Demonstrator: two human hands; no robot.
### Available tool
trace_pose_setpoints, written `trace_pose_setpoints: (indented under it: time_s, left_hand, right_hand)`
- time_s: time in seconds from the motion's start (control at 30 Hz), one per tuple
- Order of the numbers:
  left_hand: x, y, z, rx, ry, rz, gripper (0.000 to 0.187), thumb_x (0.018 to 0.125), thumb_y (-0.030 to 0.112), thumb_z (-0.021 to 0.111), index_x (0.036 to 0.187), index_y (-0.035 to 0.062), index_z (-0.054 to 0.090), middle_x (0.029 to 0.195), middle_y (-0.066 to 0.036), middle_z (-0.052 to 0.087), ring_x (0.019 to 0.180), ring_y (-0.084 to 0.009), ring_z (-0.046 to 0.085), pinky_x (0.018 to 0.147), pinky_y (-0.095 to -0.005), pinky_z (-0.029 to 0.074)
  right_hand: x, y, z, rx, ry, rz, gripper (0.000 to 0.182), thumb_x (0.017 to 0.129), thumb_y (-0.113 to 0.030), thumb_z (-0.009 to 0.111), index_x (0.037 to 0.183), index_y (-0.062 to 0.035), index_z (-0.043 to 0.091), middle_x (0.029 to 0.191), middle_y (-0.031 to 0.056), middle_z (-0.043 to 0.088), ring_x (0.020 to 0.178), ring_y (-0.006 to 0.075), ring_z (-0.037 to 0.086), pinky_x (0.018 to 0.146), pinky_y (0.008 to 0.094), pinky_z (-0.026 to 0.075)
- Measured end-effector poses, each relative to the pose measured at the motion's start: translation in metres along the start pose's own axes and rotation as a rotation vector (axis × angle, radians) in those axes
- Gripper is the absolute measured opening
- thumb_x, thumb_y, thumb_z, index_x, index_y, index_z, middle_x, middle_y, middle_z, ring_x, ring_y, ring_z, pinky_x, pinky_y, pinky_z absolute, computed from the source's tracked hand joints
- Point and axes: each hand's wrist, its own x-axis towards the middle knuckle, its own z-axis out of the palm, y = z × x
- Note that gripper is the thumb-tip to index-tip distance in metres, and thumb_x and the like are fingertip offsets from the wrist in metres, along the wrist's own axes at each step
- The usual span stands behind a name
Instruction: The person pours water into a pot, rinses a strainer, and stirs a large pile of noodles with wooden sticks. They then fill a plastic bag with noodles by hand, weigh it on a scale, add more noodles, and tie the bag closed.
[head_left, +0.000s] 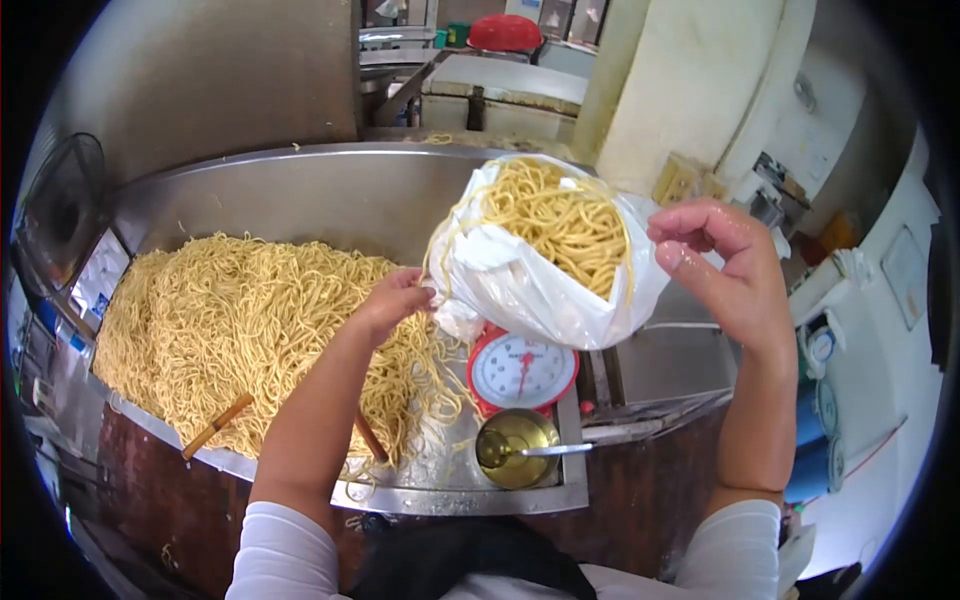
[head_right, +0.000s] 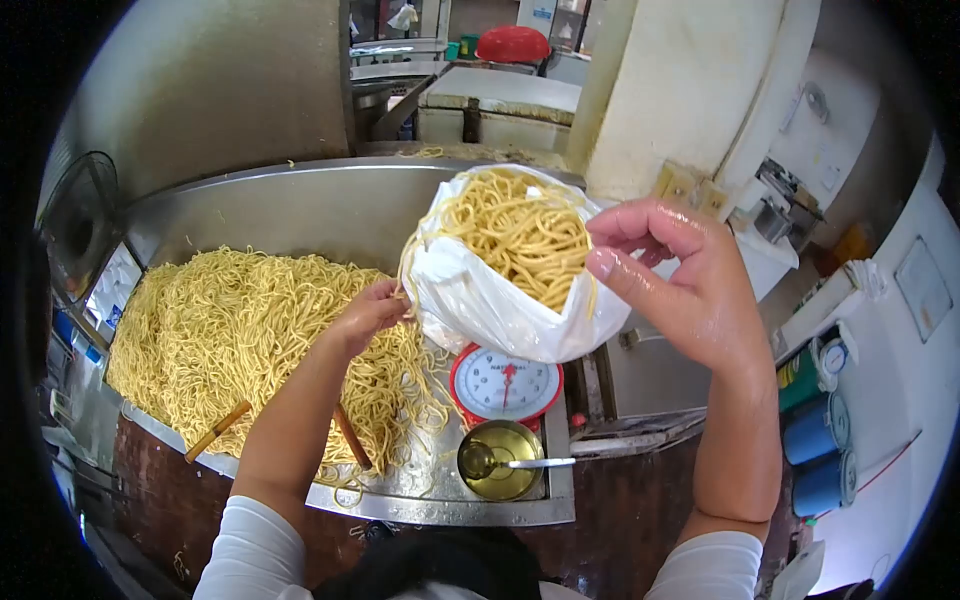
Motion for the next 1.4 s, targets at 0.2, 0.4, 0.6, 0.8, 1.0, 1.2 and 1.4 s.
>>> trace_pose_setpoints:
  time_s: [0.2, 0.4, 0.6, 0.8, 1.0, 1.2, 1.4]
  left_hand:
    - [-0.045, 0.093, -0.018, 0.1, 0.31, 0.167, 0.03, 0.088, 0.036, 0.07, 0.079, 0.0093, 0.058, 0.063, 0.003, 0.048, 0.056, -0.0084, 0.047, 0.055, -0.0234, 0.041]
    - [-0.087, 0.187, 0.002, 0.439, 0.226, 0.719, 0.036, 0.092, 0.038, 0.065, 0.073, 0.0076, 0.063, 0.065, 0.006, 0.051, 0.06, -0.004, 0.045, 0.05, -0.0257, 0.035]
    - [-0.137, 0.223, -0.072, 0.402, 0.229, 0.544, 0.029, 0.09, 0.032, 0.067, 0.076, 0.0063, 0.07, 0.059, 0.005, 0.051, 0.058, -0.0047, 0.045, 0.051, -0.0246, 0.038]
    - [-0.155, 0.242, -0.252, 0.63, 0.813, 0.665, 0.039, 0.088, 0.04, 0.069, 0.082, 0.0018, 0.069, 0.064, 0.001, 0.055, 0.061, -0.0103, 0.049, 0.057, -0.0302, 0.043]
    - [-0.226, 0.284, -0.465, 1.344, 1.303, -0.134, 0.086, 0.077, 0.069, 0.065, 0.126, -0.0017, 0.058, 0.13, -0.021, 0.059, 0.124, -0.0321, 0.055, 0.102, -0.0405, 0.045]
    - [-0.133, 0.171, -0.475, 0.788, 0.709, 0.058, 0.06, 0.082, 0.05, 0.068, 0.117, 0.0007, 0.065, 0.105, -0.01, 0.068, 0.087, -0.0212, 0.063, 0.074, -0.0363, 0.051]
    - [-0.037, 0.119, -0.234, 0.601, 0.128, -0.08, 0.056, 0.088, 0.055, 0.06, 0.122, 0.011, 0.061, 0.108, -0.005, 0.067, 0.091, -0.0192, 0.064, 0.077, -0.0376, 0.051]
  right_hand:
    - [0.026, -0.007, 0.021, -0.052, -0.063, 0.009, 0.028, 0.085, -0.018, 0.074, 0.107, -0.003, 0.067, 0.098, 0.0028, 0.068, 0.081, 0.0095, 0.061, 0.07, 0.0233, 0.047]
    - [0.07, -0.052, 0.136, 0.083, -0.246, -0.133, 0.062, 0.08, -0.019, 0.077, 0.135, -0.008, 0.05, 0.121, 0.0093, 0.056, 0.078, 0.0117, 0.058, 0.066, 0.0254, 0.048]
    - [0.123, -0.027, 0.164, -0.145, -0.079, 0.046, 0.046, 0.084, -0.025, 0.077, 0.059, -0.0075, 0.042, 0.056, -0.0052, 0.035, 0.055, 0.0062, 0.033, 0.048, 0.029, 0.028]
    - [0.163, 0.038, 0.126, -0.297, 0.182, -0.103, 0.044, 0.087, -0.024, 0.073, 0.061, -0.0092, 0.041, 0.058, -0.0052, 0.033, 0.055, 0.0062, 0.029, 0.048, 0.0283, 0.026]
    - [0.148, 0.023, 0.106, -0.45, -0.038, 0.327, 0.024, 0.079, -0.016, 0.074, 0.099, -0.0043, 0.067, 0.093, 0.01, 0.067, 0.076, 0.0187, 0.064, 0.066, 0.0336, 0.053]
    - [0.148, -0.011, 0.085, -0.706, 0.096, 0.306, 0.029, 0.088, -0.027, 0.062, 0.094, 0.0007, 0.07, 0.088, 0.0224, 0.069, 0.081, 0.035, 0.067, 0.074, 0.0428, 0.05]
    - [0.144, -0.014, 0.056, -0.8, 0.178, 0.322, 0.027, 0.084, -0.029, 0.066, 0.093, -0.0039, 0.072, 0.09, 0.0203, 0.07, 0.086, 0.0349, 0.067, 0.079, 0.0422, 0.052]
